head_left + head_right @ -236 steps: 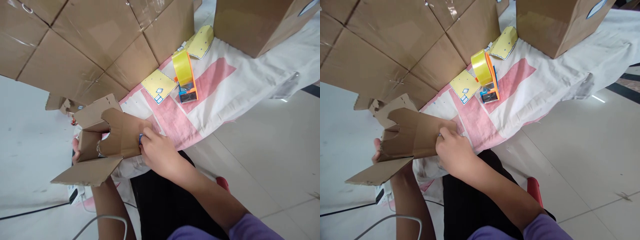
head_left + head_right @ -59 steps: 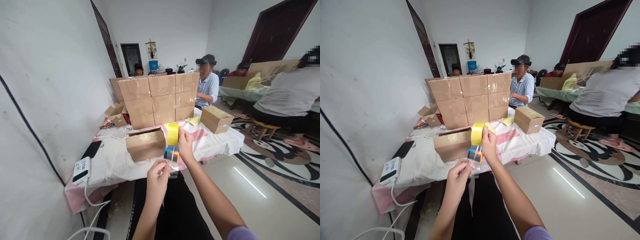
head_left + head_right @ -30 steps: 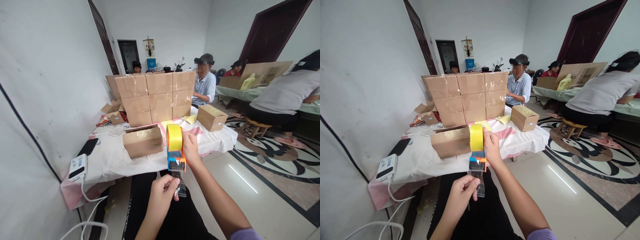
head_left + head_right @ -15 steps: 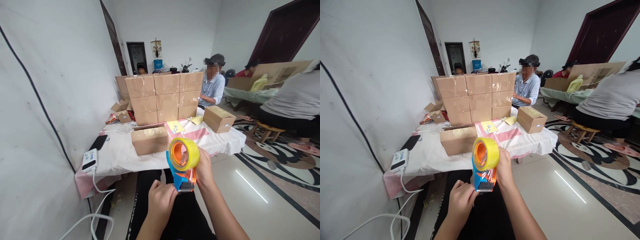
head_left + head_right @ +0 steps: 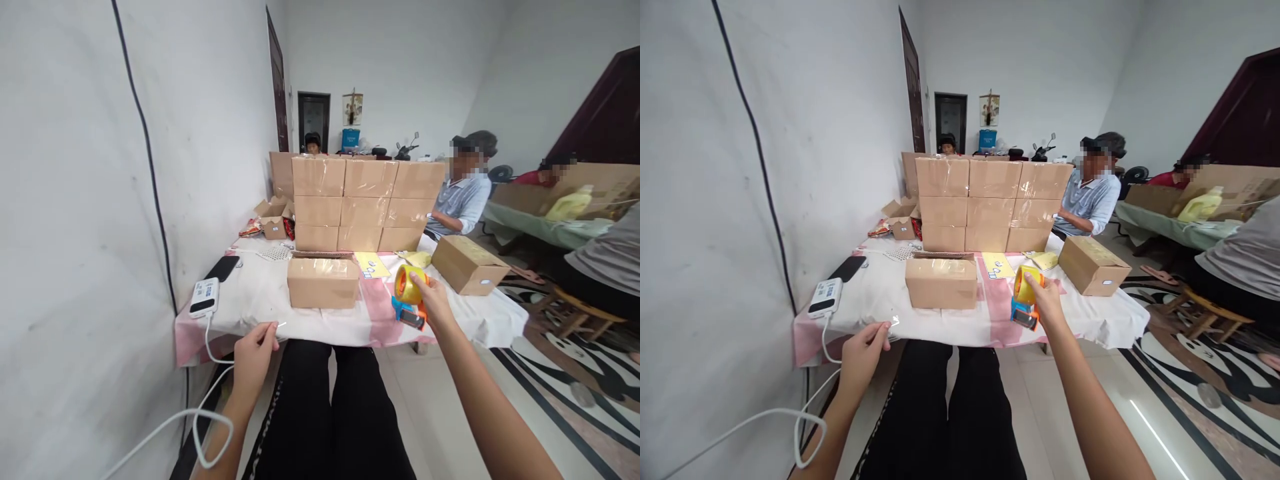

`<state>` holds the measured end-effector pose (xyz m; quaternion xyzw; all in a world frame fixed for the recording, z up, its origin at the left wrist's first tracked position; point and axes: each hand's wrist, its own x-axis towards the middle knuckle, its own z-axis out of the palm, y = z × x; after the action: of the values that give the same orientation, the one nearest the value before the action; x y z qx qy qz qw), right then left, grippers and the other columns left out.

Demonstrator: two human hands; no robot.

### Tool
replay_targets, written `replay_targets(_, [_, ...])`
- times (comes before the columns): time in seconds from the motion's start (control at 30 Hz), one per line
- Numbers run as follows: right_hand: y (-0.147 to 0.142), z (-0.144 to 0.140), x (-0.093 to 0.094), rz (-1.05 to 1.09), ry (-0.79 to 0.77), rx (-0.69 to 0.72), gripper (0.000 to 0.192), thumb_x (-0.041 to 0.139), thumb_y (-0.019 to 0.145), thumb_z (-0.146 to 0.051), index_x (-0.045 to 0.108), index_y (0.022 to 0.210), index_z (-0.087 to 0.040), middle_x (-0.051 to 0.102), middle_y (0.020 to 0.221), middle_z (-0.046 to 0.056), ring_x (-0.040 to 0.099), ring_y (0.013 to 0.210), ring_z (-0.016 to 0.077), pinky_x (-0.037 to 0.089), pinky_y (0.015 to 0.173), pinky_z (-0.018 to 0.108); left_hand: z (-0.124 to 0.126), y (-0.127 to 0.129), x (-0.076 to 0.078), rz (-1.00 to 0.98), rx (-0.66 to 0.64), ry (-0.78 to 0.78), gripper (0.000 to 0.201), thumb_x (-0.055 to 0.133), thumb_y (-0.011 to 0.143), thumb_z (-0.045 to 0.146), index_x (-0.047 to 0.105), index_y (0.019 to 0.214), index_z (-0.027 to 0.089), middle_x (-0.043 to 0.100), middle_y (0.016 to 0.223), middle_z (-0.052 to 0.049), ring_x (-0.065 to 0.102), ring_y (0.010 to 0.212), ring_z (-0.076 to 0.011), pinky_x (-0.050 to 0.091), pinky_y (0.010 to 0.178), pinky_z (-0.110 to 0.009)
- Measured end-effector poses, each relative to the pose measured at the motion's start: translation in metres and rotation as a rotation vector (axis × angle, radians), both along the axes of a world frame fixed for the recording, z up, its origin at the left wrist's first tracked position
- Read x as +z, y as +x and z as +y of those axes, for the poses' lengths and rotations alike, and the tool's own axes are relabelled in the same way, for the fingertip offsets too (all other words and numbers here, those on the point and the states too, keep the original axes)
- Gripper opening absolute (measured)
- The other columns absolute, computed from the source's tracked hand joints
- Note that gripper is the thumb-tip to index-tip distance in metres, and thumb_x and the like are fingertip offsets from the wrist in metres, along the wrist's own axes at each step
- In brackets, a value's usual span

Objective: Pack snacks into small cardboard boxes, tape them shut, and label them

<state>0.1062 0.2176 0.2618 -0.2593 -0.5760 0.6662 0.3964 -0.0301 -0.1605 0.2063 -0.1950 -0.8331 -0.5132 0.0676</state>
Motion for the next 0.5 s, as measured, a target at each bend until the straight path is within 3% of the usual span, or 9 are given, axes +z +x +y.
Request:
replay_targets(0.2, [-0.016,0.085,-0.031,-0.017,0.0,0.044,0.044,0.084,0.055,-0.048,0.067,0.08,-0.016,0.071,0.069,0.008,0.066,0.059,0.021,0.056,0.056,0.033,0.009,-0.013,-0.019,-0.04,-0.056,-0.056,0.04,0.052,0.092,0.048,0.063,0.065,0.02,0.06,0.056,0.003,0.055,0.059,-0.0148,0.038,0.063,-0.024])
replay_targets(0.4, [-0.022,0.143,-0.045,-0.099,0.105,-0.172,0.04,0.069,0.062,-0.053,0.061,0.08,-0.019,0.066,0.064,0.005,0.063,0.057,0.0191,0.053,0.054,0.032,0.02,-0.022,-0.039,-0.135,-0.083,-0.101,0.042,0.053,0.09,0.052,0.063,0.064,0.02,0.058,0.055,0.003,0.054,0.059,-0.0145,0.037,0.061,-0.023])
replay_targets(0.5, [-0.028,0.159,-0.054,-0.212,0.16,-0.224,0.047,0.072,0.062,-0.057,0.062,0.083,-0.016,0.066,0.067,0.006,0.063,0.059,0.0191,0.052,0.055,0.032,0.028,-0.024,-0.047,-0.179,-0.102,-0.1,0.042,0.054,0.09,0.053,0.065,0.066,0.02,0.059,0.055,0.003,0.054,0.059,-0.0148,0.037,0.06,-0.023])
